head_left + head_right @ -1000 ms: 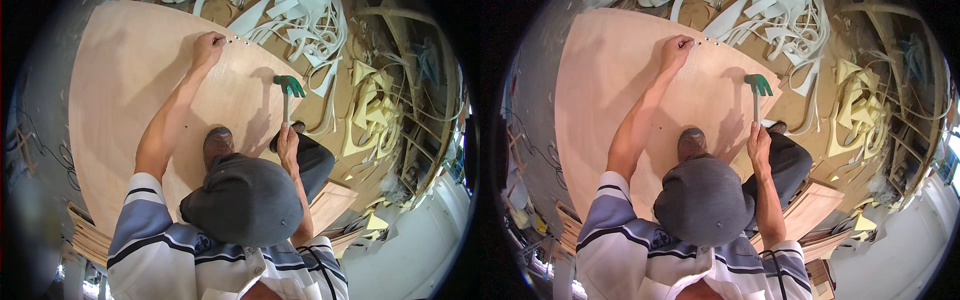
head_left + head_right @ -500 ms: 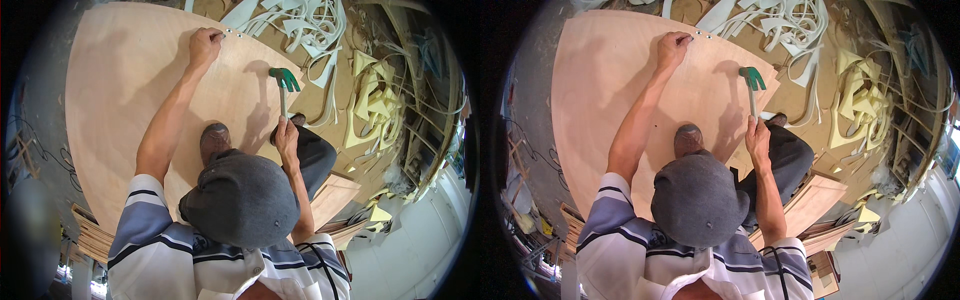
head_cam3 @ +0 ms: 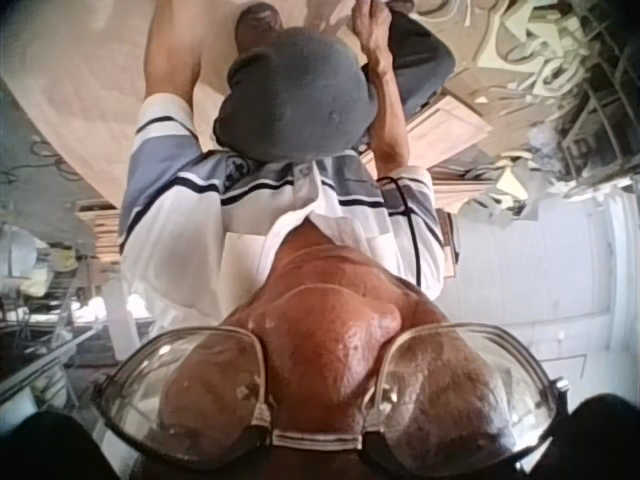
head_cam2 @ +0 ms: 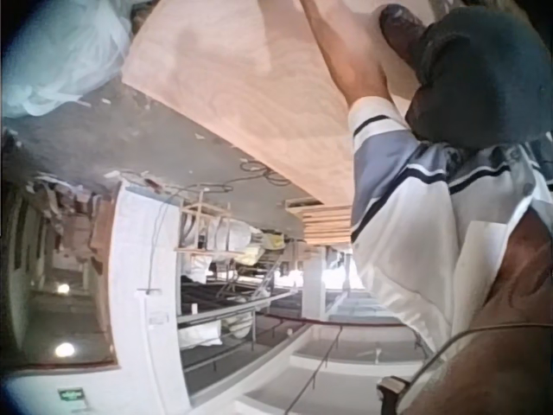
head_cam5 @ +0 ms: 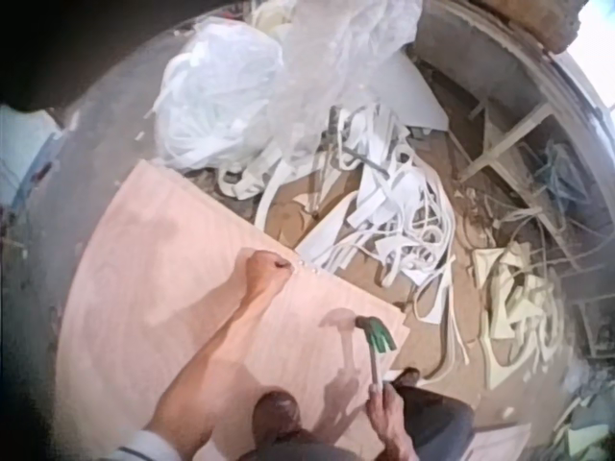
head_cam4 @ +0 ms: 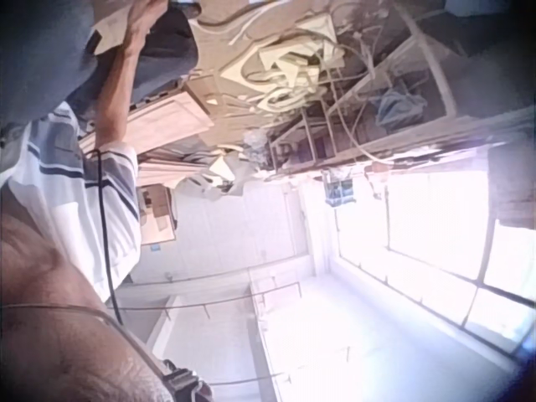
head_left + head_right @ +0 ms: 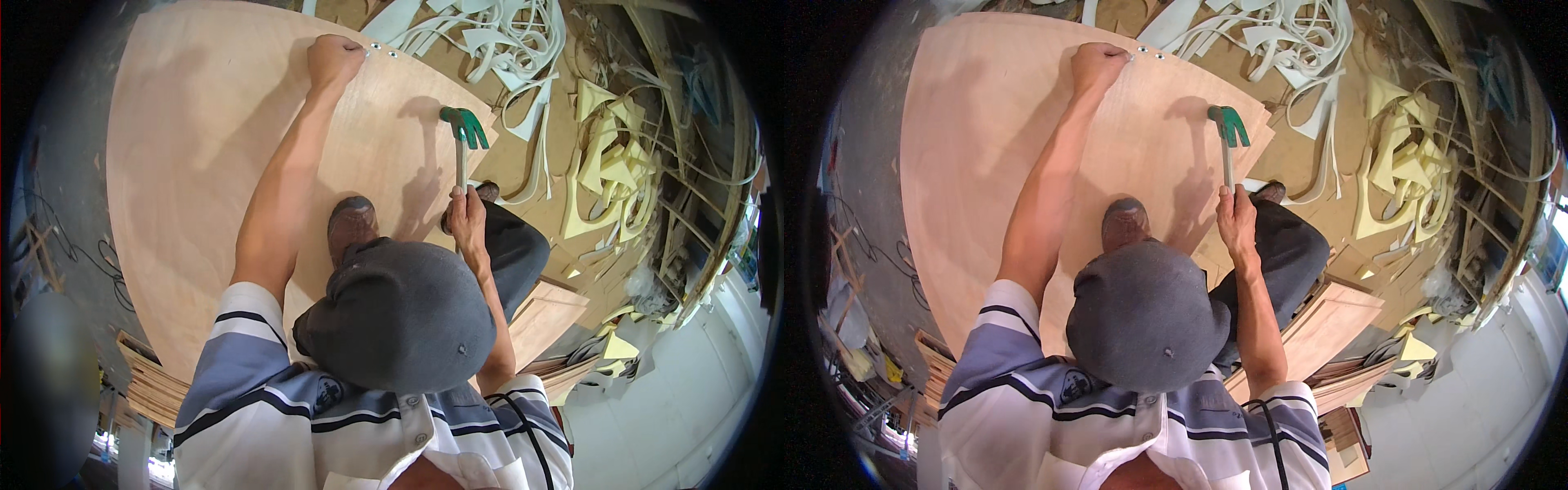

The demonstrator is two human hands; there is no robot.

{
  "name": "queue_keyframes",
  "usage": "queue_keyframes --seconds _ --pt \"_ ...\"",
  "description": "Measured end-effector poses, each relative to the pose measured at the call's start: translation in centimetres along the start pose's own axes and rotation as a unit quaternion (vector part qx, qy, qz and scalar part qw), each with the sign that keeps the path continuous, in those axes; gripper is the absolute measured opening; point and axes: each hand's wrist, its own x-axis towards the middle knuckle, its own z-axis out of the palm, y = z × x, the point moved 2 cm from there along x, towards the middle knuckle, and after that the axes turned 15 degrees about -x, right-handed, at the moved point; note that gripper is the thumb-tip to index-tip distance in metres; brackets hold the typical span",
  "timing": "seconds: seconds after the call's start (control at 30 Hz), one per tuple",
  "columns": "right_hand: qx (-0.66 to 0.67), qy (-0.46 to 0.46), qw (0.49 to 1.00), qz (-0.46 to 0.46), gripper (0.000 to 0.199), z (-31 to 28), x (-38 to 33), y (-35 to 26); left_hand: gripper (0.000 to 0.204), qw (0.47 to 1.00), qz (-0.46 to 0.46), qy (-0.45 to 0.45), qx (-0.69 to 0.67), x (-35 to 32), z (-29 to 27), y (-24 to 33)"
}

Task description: Hammering small nails or pins into large plywood panels to assemble or reinforce them.

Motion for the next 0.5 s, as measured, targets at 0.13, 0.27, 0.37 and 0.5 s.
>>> queue_keyframes --seconds 0.13,0.27,0.37,0.5 --pt "-0.047 0.055 0.996 -0.049 0.048 0.2 0.4 -0.8 0.023 1.000 -0.005 -0.006 0.012 0.4 -0.4 -0.3" --pt "-0.091 0.059 0.992 -0.058 0.051 -2.3 2.3 -4.6 0.026 0.984 0.019 0.071 -0.164 -1.6 -2.1 -1.9" --pt "-0.071 0.081 0.985 -0.132 0.048 -6.8 1.7 -14.2 0.025 0.918 -0.102 0.148 -0.353 -5.4 -6.2 -4.4" --pt "0.169 0.195 0.881 -0.397 0.040 -11.7 -2.2 -28.7 0.024 0.848 -0.114 0.195 -0.479 -12.1 -12.0 -6.6"
